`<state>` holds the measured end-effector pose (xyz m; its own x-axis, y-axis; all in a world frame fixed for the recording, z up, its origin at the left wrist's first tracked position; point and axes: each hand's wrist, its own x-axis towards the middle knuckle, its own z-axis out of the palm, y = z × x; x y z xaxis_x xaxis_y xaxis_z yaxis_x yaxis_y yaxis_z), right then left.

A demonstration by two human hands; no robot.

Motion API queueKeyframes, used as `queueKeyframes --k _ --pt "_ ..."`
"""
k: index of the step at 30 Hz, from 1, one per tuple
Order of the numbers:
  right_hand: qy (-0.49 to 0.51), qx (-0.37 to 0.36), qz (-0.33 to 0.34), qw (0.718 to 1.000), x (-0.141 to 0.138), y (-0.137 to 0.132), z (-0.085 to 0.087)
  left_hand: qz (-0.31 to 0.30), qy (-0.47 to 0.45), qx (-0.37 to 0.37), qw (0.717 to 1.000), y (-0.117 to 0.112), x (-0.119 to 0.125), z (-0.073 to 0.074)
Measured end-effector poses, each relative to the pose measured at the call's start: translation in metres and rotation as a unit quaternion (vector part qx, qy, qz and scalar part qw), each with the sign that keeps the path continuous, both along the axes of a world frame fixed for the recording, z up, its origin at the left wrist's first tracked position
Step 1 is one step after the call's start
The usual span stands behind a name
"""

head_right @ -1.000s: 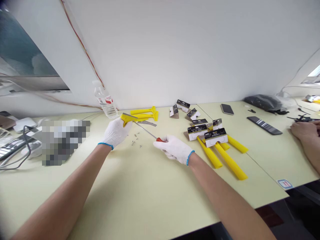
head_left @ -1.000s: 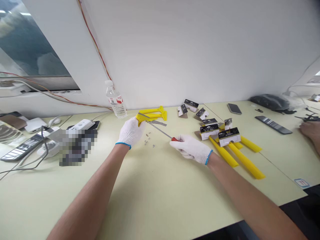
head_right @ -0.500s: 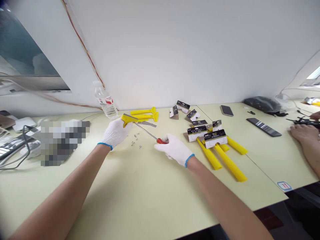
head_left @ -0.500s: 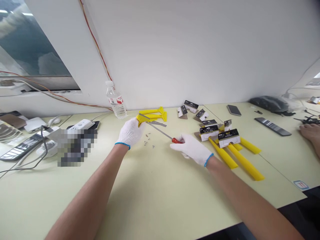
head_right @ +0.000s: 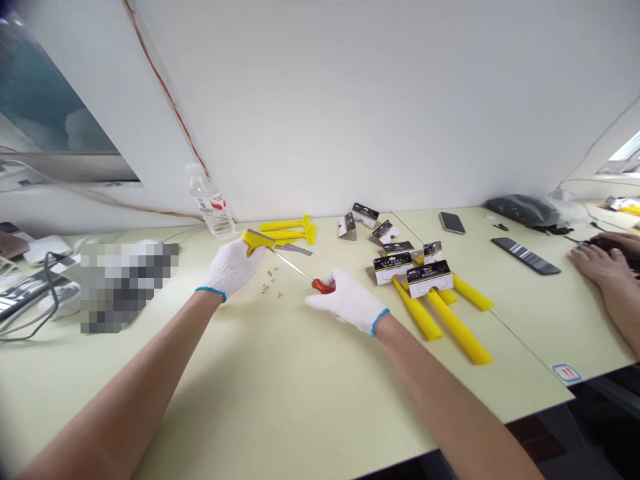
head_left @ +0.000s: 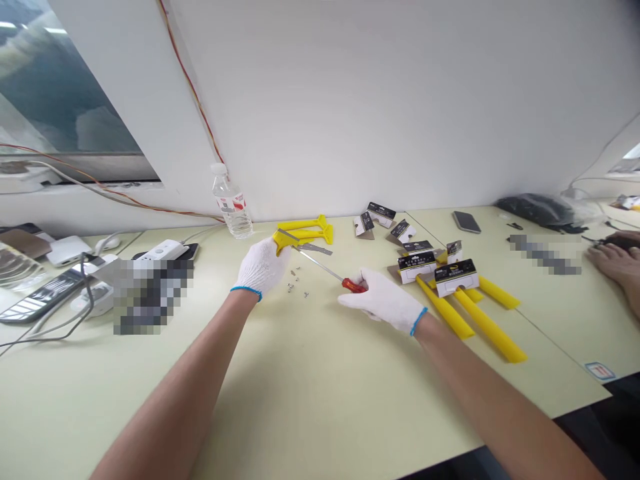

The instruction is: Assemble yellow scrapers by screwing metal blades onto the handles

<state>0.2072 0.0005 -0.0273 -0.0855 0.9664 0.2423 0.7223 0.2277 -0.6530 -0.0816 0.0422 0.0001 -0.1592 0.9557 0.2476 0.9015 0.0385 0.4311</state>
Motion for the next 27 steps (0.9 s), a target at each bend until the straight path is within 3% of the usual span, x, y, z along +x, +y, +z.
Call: queueKeyframes --k 3,8,14,19,22,27 --pt "-0.095 0.045 0.031 0.994 -0.007 0.002 -0.003 0.001 0.001 0.001 1.000 0.001 0.000 0.000" --pt "-0.173 0.086 0.017 0.981 -0.004 0.002 -0.001 -0.009 -0.003 0.001 1.000 0.001 -0.001 0.000" --pt "-0.092 -0.043 0.104 0.989 0.009 0.005 -0.006 -0.013 0.002 -0.002 1.000 0.000 -0.001 0.000" --pt "-0.024 0.040 0.014 0.999 -0.007 0.006 -0.007 -0.003 -0.004 -0.001 1.000 -0.001 0.001 0.004" --pt "-0.025 0.028 0.011 0.999 -0.011 0.004 -0.003 -0.015 -0.009 0.002 1.000 -0.003 0.002 0.006" --pt "-0.012 -0.098 0.082 0.992 -0.001 0.001 0.006 -0.041 -0.011 0.002 0.999 -0.005 0.003 0.008"
